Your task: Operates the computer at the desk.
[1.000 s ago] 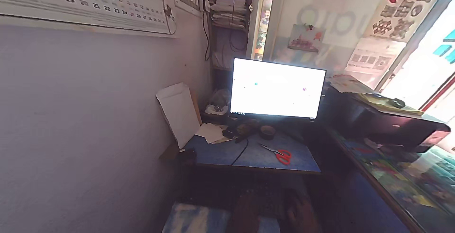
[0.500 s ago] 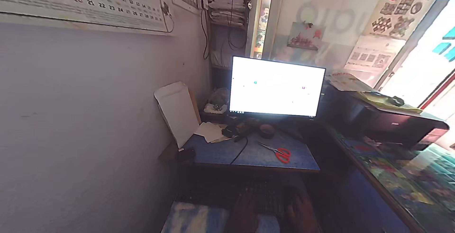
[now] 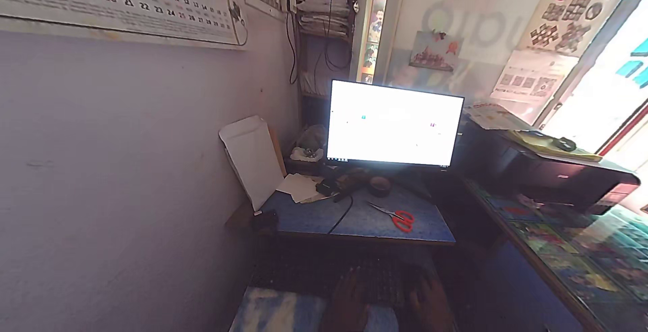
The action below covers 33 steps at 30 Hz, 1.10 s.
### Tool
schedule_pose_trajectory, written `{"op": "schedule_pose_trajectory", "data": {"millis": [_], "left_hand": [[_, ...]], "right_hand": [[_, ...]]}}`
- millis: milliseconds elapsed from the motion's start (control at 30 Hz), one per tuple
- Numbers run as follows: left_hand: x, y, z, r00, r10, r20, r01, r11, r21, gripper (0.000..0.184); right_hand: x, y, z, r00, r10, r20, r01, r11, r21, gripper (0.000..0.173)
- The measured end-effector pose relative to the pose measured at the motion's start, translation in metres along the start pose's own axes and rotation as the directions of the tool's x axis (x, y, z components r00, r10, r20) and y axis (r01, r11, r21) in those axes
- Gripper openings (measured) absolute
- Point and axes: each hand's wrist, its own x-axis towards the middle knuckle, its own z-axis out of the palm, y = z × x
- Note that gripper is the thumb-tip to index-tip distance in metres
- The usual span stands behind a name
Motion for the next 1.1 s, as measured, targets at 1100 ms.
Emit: {"op": "schedule_pose_trajectory", "data": {"millis": [1100], "left_hand": [[0.001,-0.003,0.001,0.999,0.043,0.018,-0.044,0.999,0.026,0.058]], "right_hand": [[-0.001,0.000,0.001,0.999,-0.039,0.017,0.039,0.999,0.009,0.049]]}}
